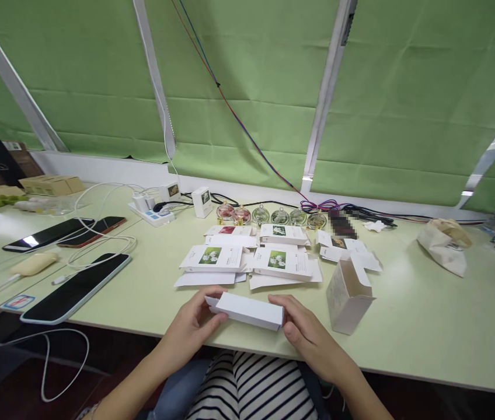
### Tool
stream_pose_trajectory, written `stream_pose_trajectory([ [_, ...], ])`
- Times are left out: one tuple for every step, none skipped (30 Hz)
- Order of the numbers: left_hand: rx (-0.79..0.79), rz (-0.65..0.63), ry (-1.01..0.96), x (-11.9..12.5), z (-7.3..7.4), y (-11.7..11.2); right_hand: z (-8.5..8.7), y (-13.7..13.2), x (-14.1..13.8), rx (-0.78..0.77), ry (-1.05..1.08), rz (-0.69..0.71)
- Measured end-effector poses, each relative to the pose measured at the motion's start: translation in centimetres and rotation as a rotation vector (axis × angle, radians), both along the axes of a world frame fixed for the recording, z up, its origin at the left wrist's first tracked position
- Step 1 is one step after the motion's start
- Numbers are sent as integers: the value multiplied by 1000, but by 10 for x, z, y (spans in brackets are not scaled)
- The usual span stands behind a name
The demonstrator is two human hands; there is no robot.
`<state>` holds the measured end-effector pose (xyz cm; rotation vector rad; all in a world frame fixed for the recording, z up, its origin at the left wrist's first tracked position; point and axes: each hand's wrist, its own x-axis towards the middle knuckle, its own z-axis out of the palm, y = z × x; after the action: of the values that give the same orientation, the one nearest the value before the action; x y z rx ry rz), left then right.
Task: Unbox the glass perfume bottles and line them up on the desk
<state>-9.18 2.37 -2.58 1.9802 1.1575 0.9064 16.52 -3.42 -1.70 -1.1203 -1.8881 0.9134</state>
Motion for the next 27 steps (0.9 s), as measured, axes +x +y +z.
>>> stream_pose_trajectory([
  [-8, -14, 24, 0, 1, -1, 0, 0, 0, 16, -28, -1],
  [-14, -29, 45, 0, 3, -1, 1, -1, -1, 30, -55, -2],
  [-16, -42, 61, -1, 4, -2, 1, -1, -1, 38, -77, -3],
  [-17, -56, 68, -1, 5, -3, 1, -1, -1, 42, -96, -1],
  [-22, -70, 69, -2, 5, -3, 1, -1, -1, 39, -111, 1],
  [-33, -86, 64, -3, 6, -4, 1, -1, -1, 36, -123, 3],
  [-47, -104, 53, -5, 6, -4, 1, -1, -1, 33, -129, 2],
  [-62, -130, 37, -7, 6, -5, 1, -1, -1, 29, -133, -2],
  [-78, -166, 14, -8, 7, -5, 1, -1, -1, 25, -135, -9],
  [-92, -208, -14, -10, 8, -5, 1, -1, -1, 21, -135, -13],
  [-103, -251, -44, -12, 9, -5, 1, -1, 0, 19, -134, -15],
  [-112, -285, -71, -13, 10, -5, 1, -1, -1, 19, -134, -13],
  [-123, -303, -87, -13, 12, -5, 2, -1, -1, 21, -133, -5],
  [-136, -304, -91, -13, 14, -5, 2, -1, -1, 26, -132, 4],
  [-146, -294, -85, -13, 16, -5, 2, -1, -1, 32, -131, 13],
  [-150, -280, -77, -12, 17, -6, 3, -2, -1, 37, -130, 21],
  [-149, -269, -69, -11, 17, -6, 3, -2, -1, 41, -131, 26],
  [-143, -263, -65, -11, 17, -6, 3, -2, -1, 44, -134, 31],
  [-134, -262, -66, -11, 17, -5, 4, -2, -1, 44, -140, 35],
  [-125, -261, -70, -11, 16, -5, 4, -2, -1, 42, -147, 38],
  [-118, -259, -73, -11, 14, -5, 4, -2, -1, 38, -156, 42],
  [-112, -255, -74, -12, 13, -4, 4, -2, 0, 33, -165, 45],
  [-105, -250, -74, -12, 12, -4, 4, -2, 0, 27, -175, 48],
  [-100, -247, -72, -13, 11, -4, 4, -2, 0, 20, -183, 51],
  [-97, -246, -66, -13, 11, -4, 4, -2, 0, 14, -190, 53],
  [-96, -250, -56, -13, 10, -4, 4, -1, 0, 7, -195, 54],
  [-98, -259, -41, -13, 10, -4, 4, -1, 0, 0, -200, 52],
])
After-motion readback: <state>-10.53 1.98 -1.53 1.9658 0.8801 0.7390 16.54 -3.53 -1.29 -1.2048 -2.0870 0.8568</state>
